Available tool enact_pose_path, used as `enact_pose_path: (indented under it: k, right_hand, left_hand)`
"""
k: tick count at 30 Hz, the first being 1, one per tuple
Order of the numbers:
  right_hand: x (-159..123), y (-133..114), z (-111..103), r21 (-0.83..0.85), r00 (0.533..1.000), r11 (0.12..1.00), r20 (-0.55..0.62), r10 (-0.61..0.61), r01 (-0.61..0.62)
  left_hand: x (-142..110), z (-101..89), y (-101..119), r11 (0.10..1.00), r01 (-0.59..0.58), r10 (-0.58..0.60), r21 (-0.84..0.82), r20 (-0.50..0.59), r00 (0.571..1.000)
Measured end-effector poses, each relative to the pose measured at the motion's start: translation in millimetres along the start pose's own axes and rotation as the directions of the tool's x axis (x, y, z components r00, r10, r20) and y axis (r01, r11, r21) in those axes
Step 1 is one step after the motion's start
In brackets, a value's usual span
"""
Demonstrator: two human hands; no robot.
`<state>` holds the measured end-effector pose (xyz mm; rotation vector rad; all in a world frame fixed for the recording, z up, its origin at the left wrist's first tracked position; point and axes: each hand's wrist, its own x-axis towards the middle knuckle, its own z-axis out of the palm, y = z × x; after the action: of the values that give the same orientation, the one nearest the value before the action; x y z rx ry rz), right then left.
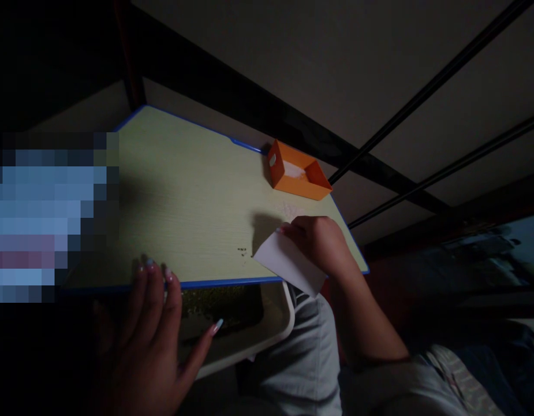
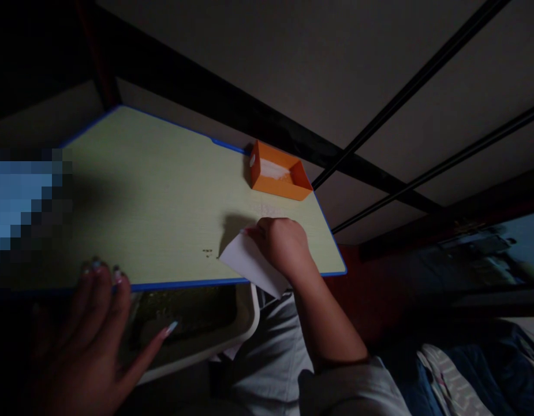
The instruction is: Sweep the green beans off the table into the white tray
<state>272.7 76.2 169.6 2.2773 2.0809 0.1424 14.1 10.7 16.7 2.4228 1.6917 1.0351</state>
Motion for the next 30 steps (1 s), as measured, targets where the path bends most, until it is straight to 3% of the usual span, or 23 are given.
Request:
enact_pose_path:
  k: [8, 15, 30]
  right_hand:
    - [8.0, -3.9, 3.2, 0.000, 0.999, 0.999, 0.013, 0.040, -0.040]
    - [9.3, -8.5, 2.7, 0.096, 0.997, 0.992, 0.023, -0.079, 0.076]
    - [-1.1, -10.1, 1.9, 0.155, 0.982, 0.971, 0.028, -0.187, 0.180]
  left_hand:
    - [0.9, 0.4, 0.1, 1.000, -0.018, 0.018, 0.005, -0.014, 1.000]
    - [0.0, -0.4, 0.4, 1.000, -0.011, 0.011, 0.007, -0.007, 1.000]
    - [0.8, 0.3, 1.2, 1.000, 0.004, -0.004, -0.026, -0.004, 1.000]
